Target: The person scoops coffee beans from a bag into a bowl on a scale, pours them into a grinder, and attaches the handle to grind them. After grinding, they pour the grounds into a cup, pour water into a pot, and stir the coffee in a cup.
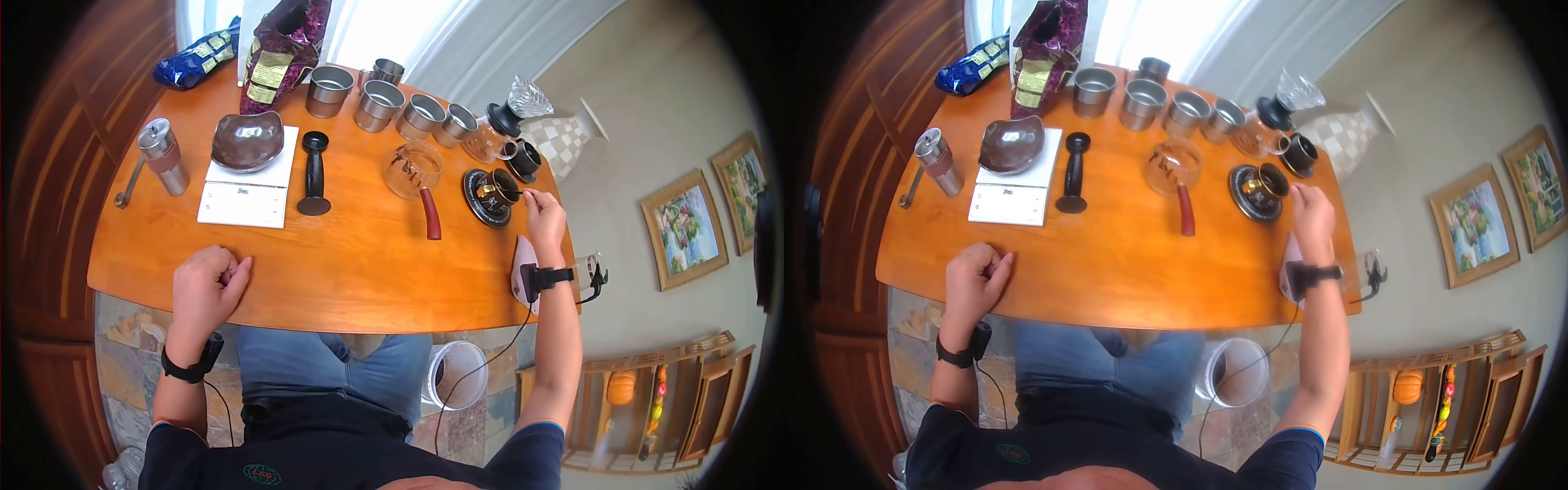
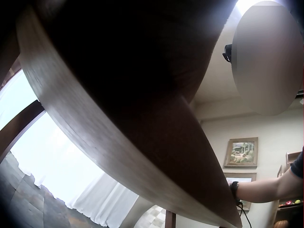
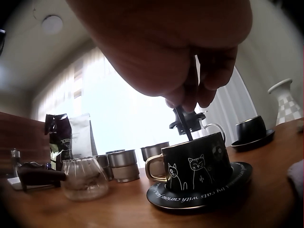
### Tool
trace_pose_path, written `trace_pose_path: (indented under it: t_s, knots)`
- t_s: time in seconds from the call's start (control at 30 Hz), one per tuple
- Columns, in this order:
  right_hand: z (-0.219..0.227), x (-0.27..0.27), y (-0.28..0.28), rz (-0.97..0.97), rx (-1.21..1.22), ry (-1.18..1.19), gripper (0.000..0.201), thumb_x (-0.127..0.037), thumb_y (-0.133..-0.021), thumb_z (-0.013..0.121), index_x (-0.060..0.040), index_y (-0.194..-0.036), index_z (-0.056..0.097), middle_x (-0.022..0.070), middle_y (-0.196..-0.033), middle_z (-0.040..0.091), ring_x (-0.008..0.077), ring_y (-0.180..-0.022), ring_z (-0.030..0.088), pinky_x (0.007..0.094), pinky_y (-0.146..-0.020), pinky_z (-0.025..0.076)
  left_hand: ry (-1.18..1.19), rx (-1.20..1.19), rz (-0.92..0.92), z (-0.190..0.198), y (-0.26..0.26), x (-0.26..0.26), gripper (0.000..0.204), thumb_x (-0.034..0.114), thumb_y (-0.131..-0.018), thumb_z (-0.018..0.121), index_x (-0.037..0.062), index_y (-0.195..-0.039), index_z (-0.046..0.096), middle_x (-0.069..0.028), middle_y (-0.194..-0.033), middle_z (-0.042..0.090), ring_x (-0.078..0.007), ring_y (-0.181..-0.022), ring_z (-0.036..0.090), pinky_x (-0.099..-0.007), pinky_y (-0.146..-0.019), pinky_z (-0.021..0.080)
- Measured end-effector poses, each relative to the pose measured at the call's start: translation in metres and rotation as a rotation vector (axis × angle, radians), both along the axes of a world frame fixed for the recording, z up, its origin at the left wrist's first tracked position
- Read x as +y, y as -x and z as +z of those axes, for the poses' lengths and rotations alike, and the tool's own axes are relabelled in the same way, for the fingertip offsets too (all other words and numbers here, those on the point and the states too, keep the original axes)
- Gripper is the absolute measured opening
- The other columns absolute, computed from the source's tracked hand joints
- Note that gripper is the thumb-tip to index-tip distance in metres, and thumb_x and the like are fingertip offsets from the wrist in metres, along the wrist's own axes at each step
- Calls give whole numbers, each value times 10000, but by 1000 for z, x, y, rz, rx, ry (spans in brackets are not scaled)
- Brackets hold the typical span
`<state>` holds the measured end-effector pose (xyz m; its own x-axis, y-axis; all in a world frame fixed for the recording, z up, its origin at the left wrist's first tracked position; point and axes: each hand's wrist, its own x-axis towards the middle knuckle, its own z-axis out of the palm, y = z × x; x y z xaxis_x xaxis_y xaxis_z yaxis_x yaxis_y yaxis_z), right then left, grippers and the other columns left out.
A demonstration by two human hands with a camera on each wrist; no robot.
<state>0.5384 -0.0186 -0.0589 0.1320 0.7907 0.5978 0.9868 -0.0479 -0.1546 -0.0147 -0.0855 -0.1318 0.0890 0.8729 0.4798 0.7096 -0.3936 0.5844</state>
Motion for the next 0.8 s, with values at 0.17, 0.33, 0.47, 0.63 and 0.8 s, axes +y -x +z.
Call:
trace_pose_path:
  t_s: [0.17,0.33,0.47,0.63,0.8]
  knots:
    - [-1,9,5,-26,-6,-3,181,-222,-969,706,-86,-1050,793,106,-852,709,241,-740,679,357,-699,525,-18,7,-2,2,1,-1,334,98,-833,791,41,-637,528,-100,-597,492,-287,-537,516,-386,-504,405]
    - [1,12,0,-105,-54,20,193,-236,-975,696,-87,-1049,793,111,-874,717,260,-751,679,371,-710,527,-13,-11,-7,2,1,-1,319,97,-832,792,45,-641,541,-100,-599,493,-289,-538,516,-388,-503,404]
    - [0,6,-4,-90,-31,26,198,-238,-978,695,-78,-1044,792,111,-872,718,259,-744,678,366,-706,526,-13,-10,-11,1,0,-1,326,98,-832,792,45,-639,535,-101,-599,491,-289,-538,516,-387,-503,404]
    - [3,2,4,-17,-20,10,205,-249,-978,698,-77,-1037,792,104,-862,720,258,-735,680,363,-696,525,-22,10,-5,1,0,0,341,95,-834,790,44,-632,520,-98,-596,487,-285,-537,516,-386,-504,405]
    - [7,6,11,-99,-14,51,200,-266,-975,671,-111,-1031,783,126,-969,724,359,-910,689,423,-781,536,-22,3,-6,2,1,-1,331,90,-832,788,46,-632,528,-98,-595,493,-285,-536,516,-384,-503,405]
